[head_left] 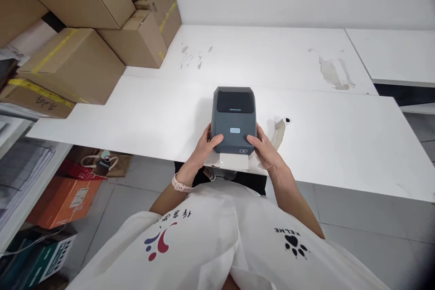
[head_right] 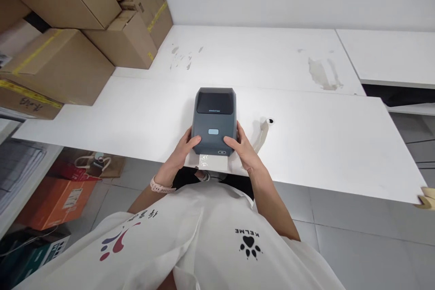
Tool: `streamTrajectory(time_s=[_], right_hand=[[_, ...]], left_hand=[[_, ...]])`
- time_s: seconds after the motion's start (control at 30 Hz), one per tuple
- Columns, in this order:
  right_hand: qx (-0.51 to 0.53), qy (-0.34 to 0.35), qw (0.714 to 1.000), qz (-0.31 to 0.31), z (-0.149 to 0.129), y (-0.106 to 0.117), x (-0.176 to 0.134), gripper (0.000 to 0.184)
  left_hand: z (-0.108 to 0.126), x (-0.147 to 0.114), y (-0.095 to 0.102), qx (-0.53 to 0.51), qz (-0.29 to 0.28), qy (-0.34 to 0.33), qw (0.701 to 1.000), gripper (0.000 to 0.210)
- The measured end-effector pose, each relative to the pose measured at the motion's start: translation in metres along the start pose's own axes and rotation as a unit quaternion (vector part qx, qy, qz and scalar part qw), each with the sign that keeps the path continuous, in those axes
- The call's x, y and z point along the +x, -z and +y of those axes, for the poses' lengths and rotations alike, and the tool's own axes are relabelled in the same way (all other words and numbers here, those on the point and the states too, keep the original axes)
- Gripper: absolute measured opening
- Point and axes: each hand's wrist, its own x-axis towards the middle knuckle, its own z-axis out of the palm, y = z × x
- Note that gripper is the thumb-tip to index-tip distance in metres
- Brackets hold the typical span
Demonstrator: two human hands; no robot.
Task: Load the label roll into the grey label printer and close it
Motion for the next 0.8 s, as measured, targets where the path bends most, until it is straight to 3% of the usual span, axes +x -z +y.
streamTrajectory(time_s=[0.3,0.4,0.5,0.57,0.67,0.8], right_hand=[[0.013,0.016,0.999,0.036,-0.004,-0.005,0.002,0.107],[0.003,0.015,0.999,0.032,-0.006,-0.005,0.001,0.104],[-0.003,0.029,0.999,0.019,-0.005,-0.006,0.000,0.100],[-0.008,0.035,0.999,0.018,-0.003,-0.007,0.001,0.099],[-0.018,0.036,0.999,0.029,0.000,-0.007,0.002,0.099],[-0.033,0.030,0.998,0.035,-0.002,-0.010,0.001,0.096]], left_hand=[[-0.012,0.012,0.006,0.046,0.023,-0.061,0.997,0.091],[-0.016,-0.007,0.008,0.111,0.051,-0.069,0.990,0.085],[-0.024,-0.036,0.008,0.227,0.110,-0.016,0.967,0.071],[-0.029,-0.048,0.005,0.221,0.036,0.060,0.973,0.054],[-0.030,-0.051,-0.005,0.087,-0.092,0.129,0.983,0.052],[-0.024,-0.045,-0.013,-0.014,-0.123,0.119,0.985,0.045]])
